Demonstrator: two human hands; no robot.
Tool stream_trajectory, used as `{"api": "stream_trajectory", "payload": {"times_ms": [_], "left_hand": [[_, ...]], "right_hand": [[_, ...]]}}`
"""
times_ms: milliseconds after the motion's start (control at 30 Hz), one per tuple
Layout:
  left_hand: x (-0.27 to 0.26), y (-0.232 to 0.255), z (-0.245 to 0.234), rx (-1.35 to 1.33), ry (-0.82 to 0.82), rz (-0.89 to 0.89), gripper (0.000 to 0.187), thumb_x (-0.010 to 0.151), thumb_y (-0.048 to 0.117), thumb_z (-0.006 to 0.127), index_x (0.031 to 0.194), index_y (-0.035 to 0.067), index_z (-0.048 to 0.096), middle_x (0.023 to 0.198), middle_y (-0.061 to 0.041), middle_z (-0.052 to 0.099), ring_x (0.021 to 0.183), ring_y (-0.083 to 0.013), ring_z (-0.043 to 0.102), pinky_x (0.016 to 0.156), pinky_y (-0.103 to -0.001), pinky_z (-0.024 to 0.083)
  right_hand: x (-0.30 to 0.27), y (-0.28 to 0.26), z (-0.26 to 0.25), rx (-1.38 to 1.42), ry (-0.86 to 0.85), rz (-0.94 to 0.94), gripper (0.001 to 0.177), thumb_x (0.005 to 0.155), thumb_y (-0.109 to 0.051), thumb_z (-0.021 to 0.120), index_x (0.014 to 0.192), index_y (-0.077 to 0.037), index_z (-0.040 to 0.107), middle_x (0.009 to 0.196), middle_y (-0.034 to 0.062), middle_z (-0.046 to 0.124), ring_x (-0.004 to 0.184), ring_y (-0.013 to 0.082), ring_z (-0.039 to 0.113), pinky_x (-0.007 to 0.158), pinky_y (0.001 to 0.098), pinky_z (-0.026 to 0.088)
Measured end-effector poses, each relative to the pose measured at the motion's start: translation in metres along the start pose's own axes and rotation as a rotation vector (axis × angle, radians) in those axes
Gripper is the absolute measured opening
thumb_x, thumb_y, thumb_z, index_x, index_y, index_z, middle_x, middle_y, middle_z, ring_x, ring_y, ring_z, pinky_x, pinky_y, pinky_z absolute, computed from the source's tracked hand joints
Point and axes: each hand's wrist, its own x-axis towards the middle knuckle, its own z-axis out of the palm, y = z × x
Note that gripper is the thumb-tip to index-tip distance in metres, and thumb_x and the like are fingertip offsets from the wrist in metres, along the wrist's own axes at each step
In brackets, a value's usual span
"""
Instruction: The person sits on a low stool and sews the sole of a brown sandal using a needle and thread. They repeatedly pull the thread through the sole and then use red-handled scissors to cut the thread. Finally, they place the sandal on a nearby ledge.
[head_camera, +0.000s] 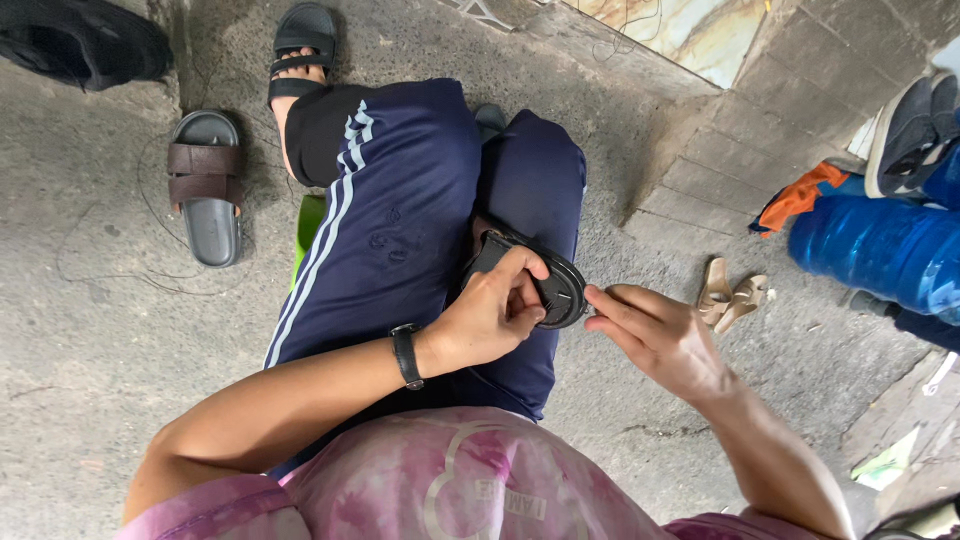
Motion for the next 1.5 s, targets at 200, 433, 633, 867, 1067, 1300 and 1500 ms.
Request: {"api": "stream_trajectory", "payload": {"times_ms": [200,433,633,867,1067,1300,1500], "left_hand": [[0.005,-0.004,0.006,-0.038,0.112,0.16,0.026,0.087,-0.004,0.067,0.111,0.005,0.063,0.077,-0.009,0.073,0.06,-0.0149,0.071,0.05,-0.023,0.056],[0.002,0.004,-0.004,-0.079,0.175,0.286,0.018,0.089,-0.003,0.068,0.106,0.002,0.071,0.077,-0.012,0.07,0.064,-0.0204,0.073,0.051,-0.025,0.057],[-0.002,0.006,-0.013,0.163,0.134,0.456,0.03,0.091,-0.006,0.053,0.114,0.008,0.068,0.097,-0.008,0.063,0.08,-0.0203,0.066,0.083,-0.029,0.053],[-0.022,0.019,-0.039,0.44,-0.049,0.278,0.059,0.088,-0.007,0.049,0.135,0.024,0.065,0.085,-0.011,0.055,0.073,-0.0372,0.066,0.066,-0.042,0.057],[-0.028,0.012,-0.044,0.596,-0.045,0.391,0.061,0.087,-0.007,0.053,0.139,0.024,0.062,0.082,-0.006,0.048,0.066,-0.0335,0.063,0.058,-0.038,0.057],[-0.023,0.002,-0.04,0.595,-0.044,0.451,0.058,0.089,0.001,0.047,0.141,0.022,0.061,0.081,-0.004,0.049,0.066,-0.0283,0.06,0.059,-0.036,0.057],[-0.026,0.005,-0.046,0.609,-0.017,0.474,0.054,0.091,0.0,0.046,0.138,0.021,0.063,0.08,-0.001,0.049,0.067,-0.023,0.061,0.061,-0.031,0.057]], "right_hand": [[0.009,-0.009,-0.026,-0.171,-0.238,0.095,0.04,0.095,-0.009,0.061,0.13,-0.024,0.07,0.068,-0.0023,0.06,0.045,0.012,0.059,0.046,0.0259,0.054],[-0.008,-0.002,-0.046,-0.432,-0.475,0.211,0.063,0.097,-0.007,0.054,0.145,-0.046,0.051,0.064,-0.0021,0.058,0.042,0.0127,0.053,0.042,0.0237,0.049],[-0.055,0.027,-0.061,-0.407,-0.517,0.204,0.059,0.106,-0.011,0.044,0.154,-0.042,0.029,0.084,-0.0033,0.052,0.05,0.0091,0.039,0.029,0.0198,0.038],[-0.034,0.0,0.009,1.123,-0.355,0.346,0.05,0.094,0.002,0.044,0.144,0.001,0.048,0.095,0.0209,0.072,0.058,0.0163,0.062,0.054,0.0301,0.054],[-0.076,0.028,0.027,0.845,-0.164,0.57,0.012,0.08,-0.012,0.077,0.071,-0.004,0.079,0.042,0.0071,0.059,0.036,0.0141,0.058,0.033,0.0239,0.035],[0.015,-0.022,-0.004,0.45,0.105,0.537,0.038,0.076,-0.002,0.083,0.111,-0.009,0.071,0.076,0.0062,0.076,0.046,0.0091,0.056,0.042,0.0223,0.044],[0.013,-0.023,-0.001,-0.045,-0.108,0.301,0.014,0.083,-0.004,0.064,0.089,-0.016,0.067,0.067,0.0031,0.062,0.055,0.0254,0.065,0.049,0.0373,0.053]]}}
